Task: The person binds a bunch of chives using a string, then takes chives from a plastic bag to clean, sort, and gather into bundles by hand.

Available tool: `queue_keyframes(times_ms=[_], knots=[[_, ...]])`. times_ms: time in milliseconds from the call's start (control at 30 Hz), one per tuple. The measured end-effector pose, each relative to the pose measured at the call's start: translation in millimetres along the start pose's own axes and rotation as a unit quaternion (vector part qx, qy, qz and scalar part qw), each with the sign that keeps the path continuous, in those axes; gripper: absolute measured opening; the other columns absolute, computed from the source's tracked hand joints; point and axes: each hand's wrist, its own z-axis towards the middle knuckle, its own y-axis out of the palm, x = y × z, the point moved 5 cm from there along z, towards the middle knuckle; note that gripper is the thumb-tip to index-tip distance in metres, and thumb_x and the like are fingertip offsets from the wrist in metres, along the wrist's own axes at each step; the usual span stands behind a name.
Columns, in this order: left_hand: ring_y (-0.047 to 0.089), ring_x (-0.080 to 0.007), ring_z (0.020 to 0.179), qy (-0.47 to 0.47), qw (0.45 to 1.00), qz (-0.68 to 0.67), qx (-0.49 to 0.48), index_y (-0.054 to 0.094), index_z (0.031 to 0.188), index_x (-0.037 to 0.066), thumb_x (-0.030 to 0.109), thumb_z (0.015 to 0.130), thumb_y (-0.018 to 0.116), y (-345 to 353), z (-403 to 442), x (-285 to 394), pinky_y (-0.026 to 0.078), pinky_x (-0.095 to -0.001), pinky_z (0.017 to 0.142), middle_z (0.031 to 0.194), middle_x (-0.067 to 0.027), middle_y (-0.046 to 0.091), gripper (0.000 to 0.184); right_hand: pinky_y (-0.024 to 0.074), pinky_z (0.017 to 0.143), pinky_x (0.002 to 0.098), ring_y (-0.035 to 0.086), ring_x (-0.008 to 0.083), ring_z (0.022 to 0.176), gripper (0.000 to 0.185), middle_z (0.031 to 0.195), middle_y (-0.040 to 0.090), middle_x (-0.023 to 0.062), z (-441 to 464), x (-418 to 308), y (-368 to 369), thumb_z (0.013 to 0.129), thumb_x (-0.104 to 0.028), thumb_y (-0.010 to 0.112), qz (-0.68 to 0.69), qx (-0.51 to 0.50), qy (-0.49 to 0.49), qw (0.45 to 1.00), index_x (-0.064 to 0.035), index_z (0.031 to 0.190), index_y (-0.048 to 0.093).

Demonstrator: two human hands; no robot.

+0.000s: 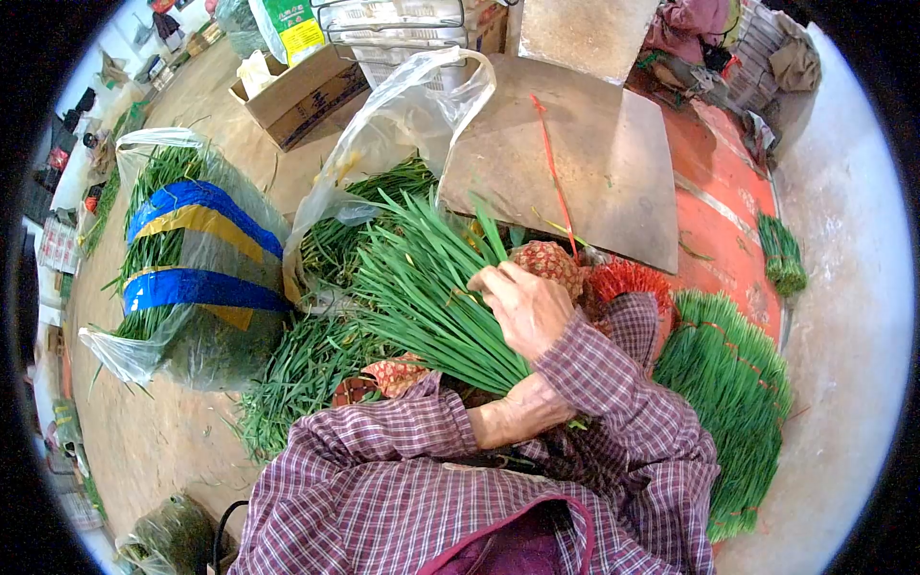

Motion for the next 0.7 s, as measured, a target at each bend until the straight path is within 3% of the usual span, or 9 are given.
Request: queue_keyframes(times_ms=[167,300,400,467,533,633,700], knots=[[0.046,-0.0258,0.12,-0.007,0.997,0.021,-0.071,0.064,0.112,0.004,0.024,0.077,0.051,-1,3,-1,0.032,-0.0414,0.106,0.126,-0.0103,0.055,0.042,0.0497,0.064,0.0389,0.062,0.0256,0.074,0.016,0.084,0.056,0.0058,15,3,8,0.081,-0.024,0.066,-0.009,-0.047,0.025,0.999,-0.014,0.093,0.062],[0.049,-0.0261,0.116,-0.002,0.997,0.049,-0.062,0.065,0.109,0.005,0.025,0.076,0.053,-24,2,-7,0.032,-0.0418,0.106,0.121,-0.0101,0.058,0.041,0.05,0.066,0.0383,0.062,0.0262,0.077,0.016,0.085,0.059,0.0063,17,5,5,0.081,-0.024,0.066,-0.061,-0.08,0.038,0.994,-0.0126,0.092,0.062],[0.051,-0.0253,0.113,-0.007,0.999,0.028,-0.036,0.063,0.112,0.004,0.026,0.077,0.054,-31,3,-12,0.032,-0.0416,0.105,0.116,-0.0102,0.06,0.042,0.0507,0.066,0.0338,0.064,0.0225,0.075,0.016,0.082,0.063,0.0084,13,11,-5,0.081,-0.015,0.067,0.035,-0.054,0.014,0.998,-0.005,0.092,0.062],[0.052,-0.0247,0.112,-0.02,1.0,0.012,-0.012,0.061,0.115,0.003,0.027,0.078,0.054,-33,4,-13,0.031,-0.0417,0.105,0.113,-0.0105,0.062,0.044,0.0506,0.061,0.0309,0.065,0.0194,0.07,0.012,0.08,0.066,0.0093,8,14,-10,0.083,-0.012,0.064,0.142,-0.05,0.06,0.987,-0.0026,0.09,0.061],[0.051,-0.024,0.113,-0.022,0.999,0.016,-0.039,0.064,0.108,0.007,0.026,0.075,0.054,-30,4,-12,0.034,-0.0411,0.102,0.115,-0.0085,0.061,0.04,0.0502,0.056,0.0287,0.065,0.017,0.064,0.01,0.078,0.067,0.0095,3,7,-15,0.085,-0.01,0.061,0.138,-0.041,0.031,0.989,-0.0016,0.09,0.059],[0.052,-0.0247,0.109,-0.027,0.998,-0.037,-0.041,0.061,0.112,0.0,0.025,0.079,0.054,-27,5,-12,0.032,-0.0412,0.103,0.11,-0.0126,0.062,0.043,0.0494,0.051,0.0295,0.064,0.0176,0.054,0.012,0.074,0.068,0.008,-2,12,-11,0.089,-0.011,0.055,0.15,-0.074,0.066,0.984,-0.0025,0.096,0.052],[0.052,-0.0243,0.11,-0.031,0.999,-0.026,-0.032,0.061,0.112,0.003,0.025,0.077,0.054,-29,5,-12,0.034,-0.0409,0.102,0.111,-0.0104,0.062,0.042,0.0492,0.051,0.0311,0.065,0.019,0.056,0.015,0.075,0.068,0.0082,-5,21,-7,0.089,-0.013,0.056,0.123,-0.077,0.066,0.987,-0.0034,0.099,0.05]])
